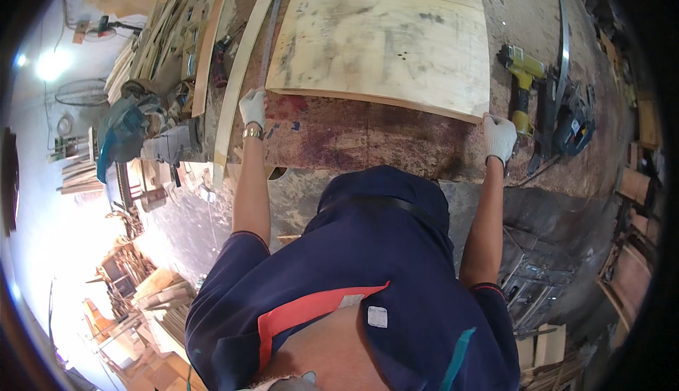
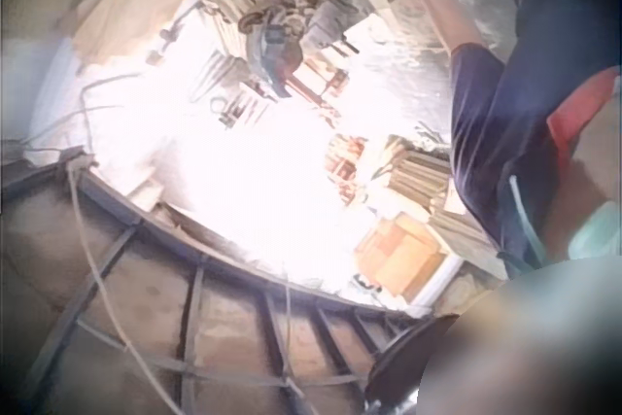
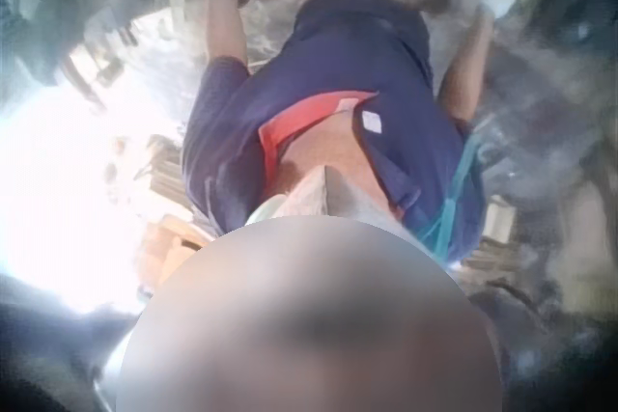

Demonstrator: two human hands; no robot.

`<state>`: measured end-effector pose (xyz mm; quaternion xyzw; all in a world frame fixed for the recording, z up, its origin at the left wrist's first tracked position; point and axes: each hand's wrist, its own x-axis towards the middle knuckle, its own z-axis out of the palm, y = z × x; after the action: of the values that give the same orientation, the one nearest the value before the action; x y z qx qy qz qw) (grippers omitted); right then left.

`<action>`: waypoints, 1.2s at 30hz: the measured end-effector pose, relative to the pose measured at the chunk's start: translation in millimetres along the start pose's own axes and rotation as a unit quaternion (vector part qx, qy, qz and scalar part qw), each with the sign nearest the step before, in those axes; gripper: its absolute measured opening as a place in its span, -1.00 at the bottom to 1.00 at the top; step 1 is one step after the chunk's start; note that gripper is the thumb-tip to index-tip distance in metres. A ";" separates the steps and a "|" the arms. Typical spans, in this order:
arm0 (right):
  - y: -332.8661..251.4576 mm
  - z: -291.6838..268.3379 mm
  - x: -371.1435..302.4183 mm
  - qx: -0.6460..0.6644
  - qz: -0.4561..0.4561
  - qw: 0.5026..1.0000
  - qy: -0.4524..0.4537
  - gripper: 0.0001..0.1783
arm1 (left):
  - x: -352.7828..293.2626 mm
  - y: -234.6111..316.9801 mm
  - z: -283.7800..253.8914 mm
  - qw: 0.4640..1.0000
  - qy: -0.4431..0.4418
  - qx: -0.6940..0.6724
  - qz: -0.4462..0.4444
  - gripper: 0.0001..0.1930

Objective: The person assembles a wooden frame by positioning thin wooden strips along the edges of a plywood panel, using a nail gun to fasten them. They measure and cut additional strips with a miter saw, then attach them to the panel to form a rectangular frame.

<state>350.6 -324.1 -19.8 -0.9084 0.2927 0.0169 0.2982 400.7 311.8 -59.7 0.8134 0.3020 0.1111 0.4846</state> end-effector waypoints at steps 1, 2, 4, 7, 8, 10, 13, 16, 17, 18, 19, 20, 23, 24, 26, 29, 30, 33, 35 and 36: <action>0.5 -1.4 -0.9 -0.008 0.012 1.000 0.008 -0.55 | 4.5 3.5 5.3 0.999 -0.004 0.043 0.001 -0.77; 0.0 -0.9 -1.3 -0.016 0.024 0.999 0.015 -0.55 | 10.4 8.5 8.8 0.996 -0.008 0.087 0.002 -0.74; 1.6 -0.6 -1.2 -0.026 0.014 0.999 0.018 -0.55 | 19.1 7.8 20.9 0.994 -0.002 0.107 -0.007 -0.69; 13.3 8.7 4.0 0.028 0.030 0.999 0.021 -0.54 | 30.6 5.8 15.8 0.985 -0.037 0.169 -0.016 -0.70; 15.7 11.6 8.4 0.046 0.036 0.998 0.011 -0.55 | 32.8 0.9 13.8 0.990 -0.007 0.142 -0.016 -0.70; 25.9 17.6 11.5 0.092 0.047 0.995 0.003 -0.58 | 28.8 3.8 19.5 0.991 0.013 0.136 0.004 -0.70; 42.4 25.0 17.9 0.161 0.043 0.986 0.010 -0.63 | 22.4 18.6 22.3 0.987 -0.018 0.156 0.030 -0.71; 38.2 26.9 15.9 0.221 0.068 0.973 -0.006 -0.64 | 18.1 16.6 19.1 0.981 -0.014 0.185 0.051 -0.73; 34.8 26.7 15.2 0.239 0.073 0.968 -0.007 -0.65 | 20.7 13.9 17.0 0.983 -0.017 0.180 0.039 -0.73; 31.2 27.0 17.0 0.262 0.093 0.960 -0.026 -0.66 | 25.1 5.1 16.2 0.981 0.043 0.168 0.088 -0.74; 33.8 27.7 17.7 0.260 0.118 0.958 -0.030 -0.66 | 15.1 14.0 24.4 0.974 0.091 0.156 0.136 -0.75; 39.5 24.3 16.2 0.259 0.128 0.957 -0.025 -0.66 | 11.2 26.0 28.0 0.986 0.021 0.153 0.056 -0.75; 24.9 19.1 13.1 0.275 0.126 0.953 -0.037 -0.68 | 14.9 16.0 19.1 0.992 0.023 0.116 0.042 -0.73; 24.9 19.4 12.4 0.282 0.124 0.951 -0.036 -0.68 | 14.3 18.9 20.6 0.993 0.020 0.117 0.029 -0.73; 25.2 20.2 10.7 0.300 0.139 0.943 -0.029 -0.69 | 11.5 23.6 24.5 0.993 0.015 0.117 0.003 -0.73; 19.0 19.2 10.8 0.303 0.150 0.941 -0.037 -0.70 | 14.8 15.1 20.7 0.993 0.022 0.117 0.019 -0.73; 19.9 19.8 11.5 0.300 0.153 0.941 -0.040 -0.71 | 17.1 13.3 19.5 0.993 0.012 0.119 0.017 -0.74; 22.7 21.1 12.7 0.316 0.147 0.936 -0.042 -0.71 | 19.0 12.9 18.0 0.992 -0.003 0.124 0.018 -0.74; 25.0 20.8 12.4 0.321 0.153 0.934 -0.040 -0.71 | 14.0 19.6 23.6 0.992 0.003 0.124 0.024 -0.73; 24.2 19.5 11.6 0.324 0.156 0.932 -0.039 -0.71 | 13.5 19.9 23.2 0.992 0.001 0.125 0.016 -0.72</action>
<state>349.9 -335.2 -51.0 -0.7043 0.4082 0.0027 0.5809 430.1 296.2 -56.0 0.8721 0.3007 0.0814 0.3773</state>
